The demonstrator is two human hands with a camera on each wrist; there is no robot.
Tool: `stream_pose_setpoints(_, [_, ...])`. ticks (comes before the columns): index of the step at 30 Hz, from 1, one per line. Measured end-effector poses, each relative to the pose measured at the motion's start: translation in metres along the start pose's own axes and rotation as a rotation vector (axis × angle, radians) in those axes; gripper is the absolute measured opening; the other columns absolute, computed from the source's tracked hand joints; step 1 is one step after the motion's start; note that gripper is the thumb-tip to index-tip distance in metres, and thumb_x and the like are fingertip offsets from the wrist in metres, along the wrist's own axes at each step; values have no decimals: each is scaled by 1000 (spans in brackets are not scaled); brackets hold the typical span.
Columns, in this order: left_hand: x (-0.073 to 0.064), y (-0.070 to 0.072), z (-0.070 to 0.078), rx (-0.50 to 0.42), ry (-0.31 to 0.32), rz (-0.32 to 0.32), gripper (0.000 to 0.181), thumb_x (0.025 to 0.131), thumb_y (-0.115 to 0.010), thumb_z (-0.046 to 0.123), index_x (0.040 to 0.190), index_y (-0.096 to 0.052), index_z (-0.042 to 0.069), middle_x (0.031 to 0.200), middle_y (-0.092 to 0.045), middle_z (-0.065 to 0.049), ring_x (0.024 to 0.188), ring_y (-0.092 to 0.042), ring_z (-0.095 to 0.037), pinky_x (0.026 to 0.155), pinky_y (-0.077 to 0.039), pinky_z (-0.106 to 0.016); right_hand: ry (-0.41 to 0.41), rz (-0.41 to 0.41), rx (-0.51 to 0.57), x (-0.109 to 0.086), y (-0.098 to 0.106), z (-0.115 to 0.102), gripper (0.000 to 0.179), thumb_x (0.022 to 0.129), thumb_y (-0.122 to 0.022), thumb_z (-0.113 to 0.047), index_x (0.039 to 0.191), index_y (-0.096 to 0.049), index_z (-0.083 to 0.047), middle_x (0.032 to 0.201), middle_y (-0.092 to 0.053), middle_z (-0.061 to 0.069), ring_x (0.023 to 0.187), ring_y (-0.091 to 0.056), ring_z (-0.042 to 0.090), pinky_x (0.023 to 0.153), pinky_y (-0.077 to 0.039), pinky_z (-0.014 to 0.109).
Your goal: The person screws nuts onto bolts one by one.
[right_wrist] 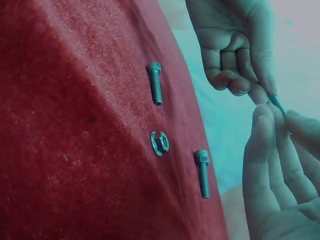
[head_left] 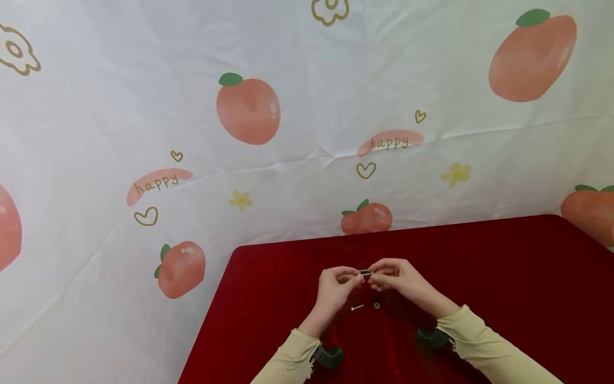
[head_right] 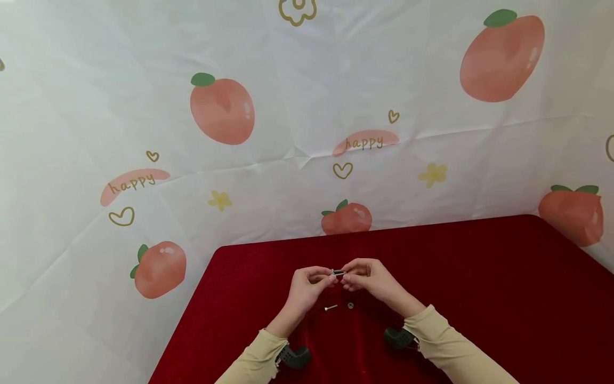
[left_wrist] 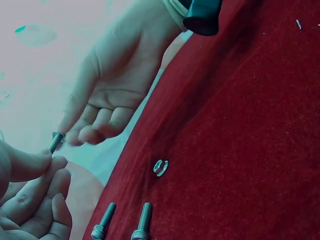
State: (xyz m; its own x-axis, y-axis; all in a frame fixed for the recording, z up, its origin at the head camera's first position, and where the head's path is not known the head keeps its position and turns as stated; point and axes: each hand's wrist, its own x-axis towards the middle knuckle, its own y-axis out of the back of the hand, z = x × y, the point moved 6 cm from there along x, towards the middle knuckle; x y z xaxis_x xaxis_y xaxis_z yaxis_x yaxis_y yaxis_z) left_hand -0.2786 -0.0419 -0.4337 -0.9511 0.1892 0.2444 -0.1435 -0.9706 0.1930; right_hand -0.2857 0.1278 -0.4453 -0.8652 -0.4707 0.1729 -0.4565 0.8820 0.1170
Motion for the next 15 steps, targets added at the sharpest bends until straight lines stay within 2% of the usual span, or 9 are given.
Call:
stream_pose_setpoints(3, [0,-1,0,-1,-17,-6,12,86,-72,5,93,-71,-5,78,-72,-10,73,-70,-20,64,-57,-23,-65,22,-6,1,0,4,38,98,-58,-25,108,-62,11,87,-68,21,78,-68,28,69,-59,38])
stream_pose_setpoints(6, [1,-2,0,3,-16,-10,13,86,-72,6,94,-71,-5,79,-72,-10,73,-70,-19,67,-57,-23,-109,26,26,1,1,6,45,100,-54,-30,111,-59,13,88,-68,18,79,-67,28,69,-59,36])
stream_pose_setpoints(10, [1,-2,0,-1,-5,-10,11,86,-72,6,93,-72,-2,79,-72,-10,75,-70,-23,66,-57,-23,-57,9,56,-1,3,3,41,98,-57,-20,122,-51,12,100,-67,21,88,-67,29,75,-59,38])
stream_pose_setpoints(13, [0,-2,-1,-5,1,-11,10,86,-71,5,94,-72,-2,80,-72,-11,76,-70,-25,67,-58,-25,-14,5,35,-2,4,0,37,96,-61,-14,121,-53,11,103,-66,23,90,-67,28,78,-58,41])
stream_pose_setpoints(15, [-1,-2,-1,-3,1,-20,11,87,-70,4,95,-71,-4,82,-72,-13,78,-70,-27,69,-59,-29,-13,16,15,-2,4,0,34,95,-61,-15,117,-56,10,100,-66,23,88,-67,27,77,-58,40])
